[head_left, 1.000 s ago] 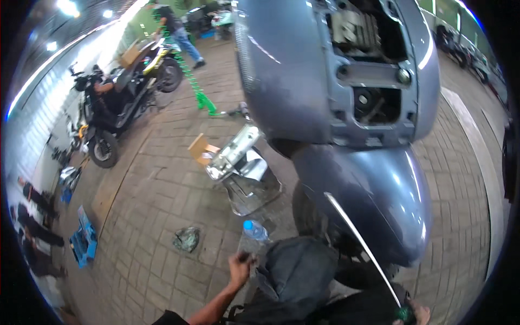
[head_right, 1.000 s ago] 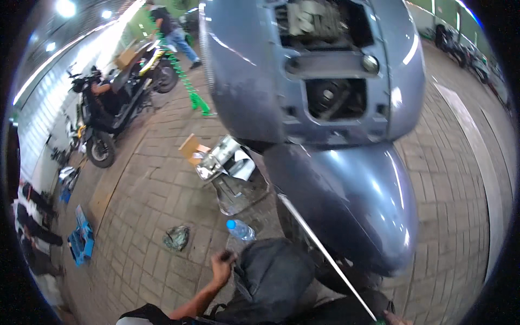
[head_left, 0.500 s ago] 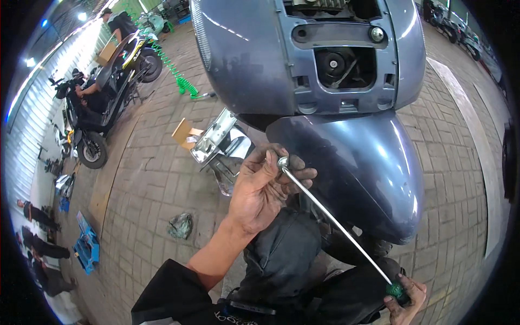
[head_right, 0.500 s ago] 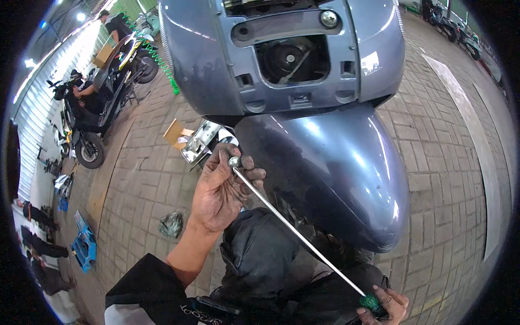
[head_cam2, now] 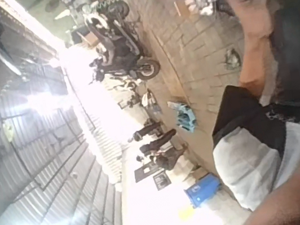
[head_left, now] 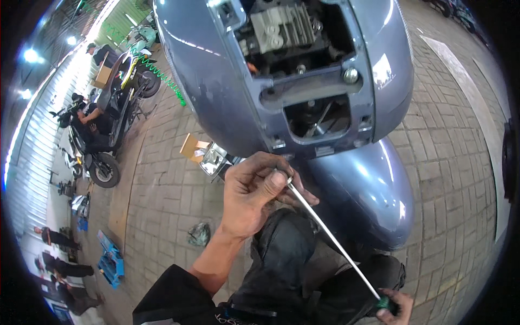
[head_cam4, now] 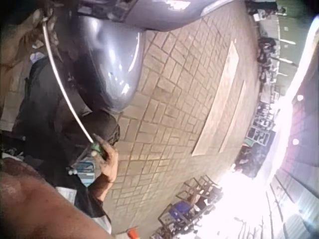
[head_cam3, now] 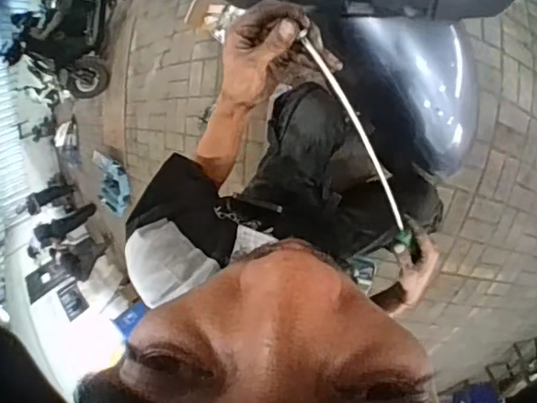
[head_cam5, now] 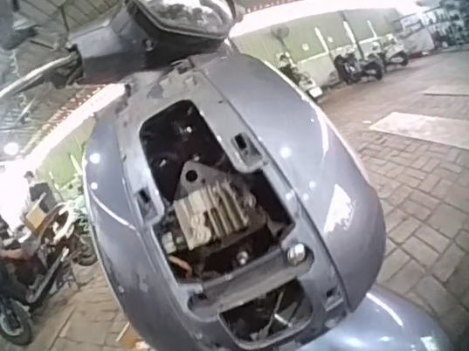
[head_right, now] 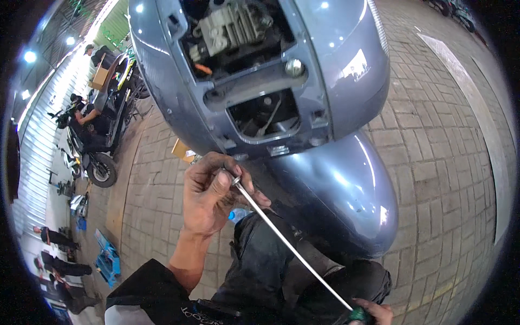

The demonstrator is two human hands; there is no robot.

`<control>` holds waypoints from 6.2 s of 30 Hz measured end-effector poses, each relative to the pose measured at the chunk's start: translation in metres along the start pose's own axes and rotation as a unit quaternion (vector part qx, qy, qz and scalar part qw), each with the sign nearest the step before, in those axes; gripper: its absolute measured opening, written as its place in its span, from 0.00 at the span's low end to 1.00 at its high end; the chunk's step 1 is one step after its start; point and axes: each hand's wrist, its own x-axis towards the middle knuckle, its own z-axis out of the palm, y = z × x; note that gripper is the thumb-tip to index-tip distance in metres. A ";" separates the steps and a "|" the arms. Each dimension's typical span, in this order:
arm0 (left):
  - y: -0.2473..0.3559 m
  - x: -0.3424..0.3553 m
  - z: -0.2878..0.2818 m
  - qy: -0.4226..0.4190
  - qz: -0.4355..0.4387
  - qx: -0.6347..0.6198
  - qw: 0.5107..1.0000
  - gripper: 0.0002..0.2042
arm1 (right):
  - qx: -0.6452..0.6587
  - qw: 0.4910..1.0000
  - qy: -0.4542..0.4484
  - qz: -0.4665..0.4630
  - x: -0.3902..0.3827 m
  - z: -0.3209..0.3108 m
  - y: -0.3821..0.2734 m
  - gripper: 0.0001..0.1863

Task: The person uses a long-handled screwdriver to unscrew fasteners from the front panel of a motorcycle, then reaches into a metal tray to retrieve a screw and places it into a side panel hole.

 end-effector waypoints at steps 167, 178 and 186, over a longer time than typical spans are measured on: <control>0.116 0.073 0.101 0.460 -0.276 0.006 0.844 0.03 | 0.697 0.526 0.086 0.479 -0.140 0.150 -0.252 0.23; 0.099 0.028 0.063 0.415 -0.305 -0.059 0.855 0.19 | 0.335 0.879 0.108 0.321 -0.115 0.121 -0.273 0.24; 0.087 0.054 0.053 0.439 -0.304 -0.460 0.709 0.64 | 0.357 0.883 0.070 0.298 -0.114 0.116 -0.270 0.22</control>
